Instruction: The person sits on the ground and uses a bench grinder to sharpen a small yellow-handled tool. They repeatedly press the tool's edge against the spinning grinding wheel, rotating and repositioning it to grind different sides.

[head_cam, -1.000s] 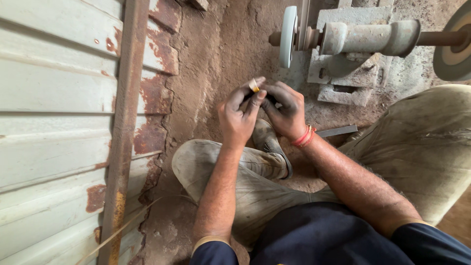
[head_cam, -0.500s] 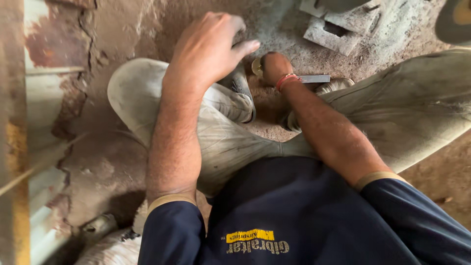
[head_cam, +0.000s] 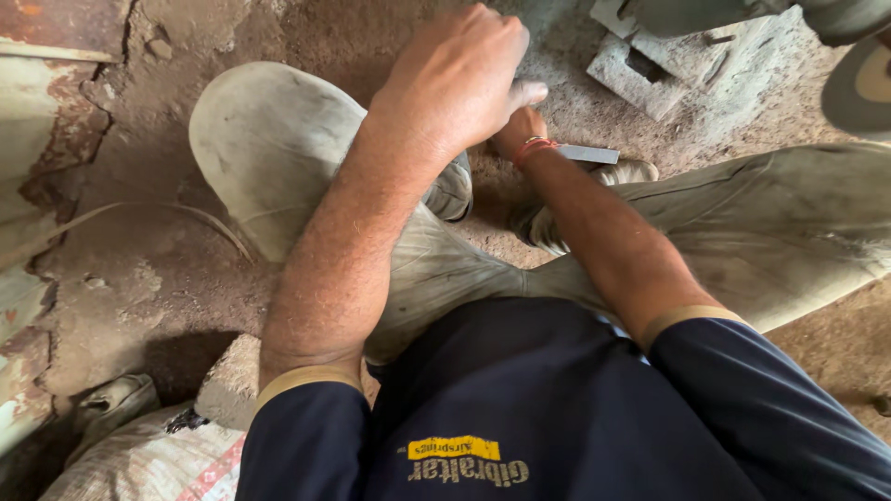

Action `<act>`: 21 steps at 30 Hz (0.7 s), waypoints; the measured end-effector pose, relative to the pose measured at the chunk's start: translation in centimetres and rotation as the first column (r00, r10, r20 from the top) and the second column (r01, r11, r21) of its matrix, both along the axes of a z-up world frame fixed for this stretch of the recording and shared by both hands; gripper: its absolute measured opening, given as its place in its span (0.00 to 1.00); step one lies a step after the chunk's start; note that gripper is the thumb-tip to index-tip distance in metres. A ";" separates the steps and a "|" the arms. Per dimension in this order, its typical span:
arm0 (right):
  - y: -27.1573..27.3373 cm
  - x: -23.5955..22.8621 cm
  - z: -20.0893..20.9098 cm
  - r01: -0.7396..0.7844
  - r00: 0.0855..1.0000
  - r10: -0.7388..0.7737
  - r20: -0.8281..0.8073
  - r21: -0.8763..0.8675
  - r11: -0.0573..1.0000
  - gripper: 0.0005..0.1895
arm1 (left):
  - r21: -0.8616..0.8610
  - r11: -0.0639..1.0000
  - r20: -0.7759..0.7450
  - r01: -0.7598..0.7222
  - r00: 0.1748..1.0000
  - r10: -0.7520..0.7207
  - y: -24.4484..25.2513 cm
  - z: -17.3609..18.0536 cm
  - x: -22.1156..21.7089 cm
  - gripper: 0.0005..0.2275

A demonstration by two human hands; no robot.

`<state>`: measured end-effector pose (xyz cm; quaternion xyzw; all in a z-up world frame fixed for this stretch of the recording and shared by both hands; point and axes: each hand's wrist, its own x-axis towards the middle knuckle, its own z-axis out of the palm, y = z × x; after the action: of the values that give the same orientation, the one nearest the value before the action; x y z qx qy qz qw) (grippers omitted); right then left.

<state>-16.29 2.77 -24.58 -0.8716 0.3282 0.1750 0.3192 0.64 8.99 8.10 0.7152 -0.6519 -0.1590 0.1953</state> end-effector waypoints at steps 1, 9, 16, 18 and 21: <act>-0.1 0.0 -1.0 -0.076 0.994 0.083 0.067 -0.097 0.992 0.18 | -0.009 1.000 -0.011 0.002 1.000 -0.002 -0.2 -0.1 -0.1 0.20; -3.2 -0.4 -2.1 -0.093 0.992 0.109 0.068 -0.203 0.975 0.11 | 0.404 0.911 0.028 -0.079 0.997 0.074 -1.9 -5.6 -1.6 0.22; -6.4 -2.4 11.7 0.477 0.552 -0.814 0.182 0.731 0.487 0.08 | 0.499 0.824 -0.305 -0.270 0.834 0.459 -3.8 -15.4 -4.3 0.19; -5.7 -3.0 15.1 0.402 0.393 -0.917 0.068 0.884 0.238 0.08 | 0.558 0.761 -0.460 -0.332 0.639 0.616 -4.3 -17.1 -4.5 0.19; -4.8 -3.2 18.1 0.195 0.382 -0.924 0.012 0.976 0.093 0.08 | 0.544 0.747 -0.683 -0.382 0.316 0.659 -4.3 -18.4 -5.6 0.16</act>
<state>-19.45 -2.06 -6.50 -0.3218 0.3855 -0.1606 0.8498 -4.97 4.66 -10.26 0.7340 -0.1700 -0.5038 0.4224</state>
